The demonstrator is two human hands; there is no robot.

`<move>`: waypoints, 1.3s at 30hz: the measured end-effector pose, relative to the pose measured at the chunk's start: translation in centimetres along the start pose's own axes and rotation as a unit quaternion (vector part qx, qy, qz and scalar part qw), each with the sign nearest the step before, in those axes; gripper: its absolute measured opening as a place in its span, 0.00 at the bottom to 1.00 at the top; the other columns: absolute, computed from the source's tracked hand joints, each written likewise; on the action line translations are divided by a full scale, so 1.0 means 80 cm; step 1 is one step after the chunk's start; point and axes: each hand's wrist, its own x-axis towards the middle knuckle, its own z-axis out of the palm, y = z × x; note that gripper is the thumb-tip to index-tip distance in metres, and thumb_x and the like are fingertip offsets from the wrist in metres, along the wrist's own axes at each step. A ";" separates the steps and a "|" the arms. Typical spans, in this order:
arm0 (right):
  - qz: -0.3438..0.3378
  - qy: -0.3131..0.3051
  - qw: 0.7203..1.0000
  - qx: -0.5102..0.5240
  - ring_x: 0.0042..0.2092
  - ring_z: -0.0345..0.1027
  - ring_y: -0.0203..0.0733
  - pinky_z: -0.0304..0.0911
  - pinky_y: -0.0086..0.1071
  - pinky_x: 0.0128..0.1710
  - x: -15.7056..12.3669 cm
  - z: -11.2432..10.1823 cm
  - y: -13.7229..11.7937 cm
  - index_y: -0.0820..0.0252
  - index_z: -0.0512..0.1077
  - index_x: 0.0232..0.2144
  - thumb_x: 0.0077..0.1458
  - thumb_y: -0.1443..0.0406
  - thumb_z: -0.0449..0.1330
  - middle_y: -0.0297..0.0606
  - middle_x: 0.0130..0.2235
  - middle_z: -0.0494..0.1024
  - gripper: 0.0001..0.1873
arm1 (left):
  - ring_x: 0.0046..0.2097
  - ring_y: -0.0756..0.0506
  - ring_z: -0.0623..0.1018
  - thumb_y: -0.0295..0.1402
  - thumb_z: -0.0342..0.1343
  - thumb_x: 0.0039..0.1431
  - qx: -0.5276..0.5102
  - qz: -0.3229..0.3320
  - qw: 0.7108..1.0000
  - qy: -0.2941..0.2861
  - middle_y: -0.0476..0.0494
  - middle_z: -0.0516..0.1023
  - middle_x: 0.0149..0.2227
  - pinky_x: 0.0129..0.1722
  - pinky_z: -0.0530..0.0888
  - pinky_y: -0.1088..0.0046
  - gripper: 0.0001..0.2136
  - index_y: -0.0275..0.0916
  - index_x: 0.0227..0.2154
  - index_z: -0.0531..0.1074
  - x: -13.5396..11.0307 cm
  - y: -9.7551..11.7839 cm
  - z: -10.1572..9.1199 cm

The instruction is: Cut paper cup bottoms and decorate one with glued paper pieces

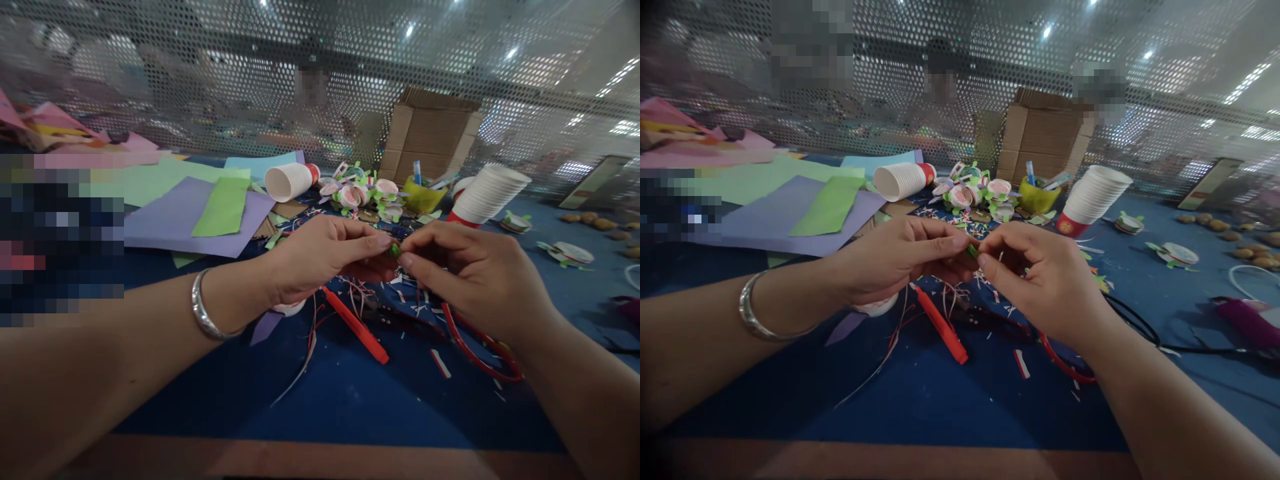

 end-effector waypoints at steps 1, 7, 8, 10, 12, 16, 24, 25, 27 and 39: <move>0.002 0.000 1.000 0.005 0.25 0.63 0.31 0.57 0.28 0.24 0.000 0.000 0.000 0.57 0.75 0.31 0.60 0.68 0.62 0.29 0.26 0.73 0.04 | 0.34 0.51 0.84 0.29 0.60 0.67 -0.002 0.000 1.000 -0.002 0.44 0.85 0.32 0.40 0.79 0.76 0.08 0.32 0.33 0.81 0.000 0.000 0.000; 0.020 -0.001 1.000 0.021 0.25 0.63 0.32 0.58 0.29 0.24 0.000 0.000 0.002 0.57 0.75 0.32 0.61 0.67 0.62 0.29 0.26 0.72 0.04 | 0.36 0.51 0.84 0.28 0.61 0.66 -0.017 0.011 1.000 -0.015 0.43 0.85 0.35 0.42 0.79 0.75 0.06 0.33 0.35 0.81 0.001 -0.002 -0.003; 0.021 0.000 1.000 0.021 0.25 0.63 0.32 0.58 0.29 0.24 0.000 0.000 0.002 0.57 0.75 0.32 0.60 0.67 0.62 0.29 0.26 0.73 0.04 | 0.36 0.51 0.84 0.28 0.61 0.66 -0.017 0.010 1.000 -0.018 0.43 0.85 0.35 0.42 0.79 0.76 0.06 0.33 0.35 0.81 0.001 -0.003 -0.004; 0.023 0.000 1.000 0.021 0.25 0.63 0.32 0.58 0.29 0.24 0.000 0.000 0.002 0.57 0.75 0.32 0.60 0.67 0.62 0.29 0.25 0.72 0.04 | 0.36 0.52 0.84 0.28 0.60 0.67 -0.017 0.009 1.000 -0.022 0.43 0.85 0.35 0.40 0.79 0.77 0.06 0.33 0.35 0.81 0.002 -0.003 -0.004; 0.026 -0.001 0.999 0.023 0.24 0.63 0.31 0.58 0.29 0.24 0.000 -0.001 0.002 0.57 0.75 0.32 0.60 0.67 0.62 0.28 0.24 0.72 0.04 | 0.37 0.51 0.84 0.28 0.61 0.66 -0.016 0.011 0.999 -0.029 0.44 0.85 0.35 0.40 0.79 0.77 0.06 0.33 0.36 0.81 0.002 -0.002 -0.006; 0.038 0.002 0.999 0.020 0.24 0.64 0.32 0.59 0.29 0.24 0.001 -0.002 0.002 0.57 0.75 0.31 0.60 0.66 0.61 0.27 0.23 0.72 0.05 | 0.39 0.51 0.84 0.29 0.65 0.63 -0.001 0.023 0.999 -0.049 0.45 0.85 0.37 0.42 0.79 0.77 0.06 0.35 0.41 0.82 0.001 -0.004 -0.010; 0.028 0.000 1.000 0.004 0.24 0.60 0.29 0.54 0.27 0.23 0.001 -0.001 0.003 0.58 0.75 0.29 0.59 0.69 0.61 0.27 0.24 0.71 0.06 | 0.36 0.51 0.84 0.25 0.64 0.61 0.059 0.040 0.997 -0.013 0.47 0.84 0.33 0.38 0.80 0.79 0.03 0.34 0.37 0.81 0.001 -0.006 -0.004; 0.022 0.000 1.000 -0.003 0.24 0.60 0.29 0.54 0.27 0.22 0.001 0.000 0.003 0.58 0.74 0.29 0.58 0.69 0.61 0.27 0.24 0.70 0.06 | 0.35 0.51 0.84 0.25 0.63 0.62 0.075 0.042 0.996 0.000 0.47 0.84 0.32 0.37 0.81 0.78 0.02 0.34 0.37 0.80 0.001 -0.006 -0.002; 0.012 -0.003 1.000 -0.019 0.24 0.59 0.29 0.53 0.27 0.23 0.002 0.003 0.001 0.58 0.74 0.29 0.58 0.70 0.61 0.27 0.25 0.71 0.06 | 0.34 0.51 0.84 0.24 0.61 0.63 0.105 0.043 0.993 0.025 0.47 0.83 0.30 0.36 0.82 0.77 0.02 0.33 0.35 0.78 0.002 -0.007 0.001; 0.236 -0.034 0.942 -0.238 0.28 0.73 0.41 0.63 0.35 0.31 0.017 -0.088 0.085 0.55 0.78 0.37 0.60 0.53 0.61 0.35 0.27 0.80 0.14 | 0.33 0.51 0.83 0.29 0.55 0.68 0.297 0.135 0.942 0.076 0.46 0.81 0.32 0.34 0.80 0.77 0.05 0.35 0.35 0.72 0.007 -0.019 -0.014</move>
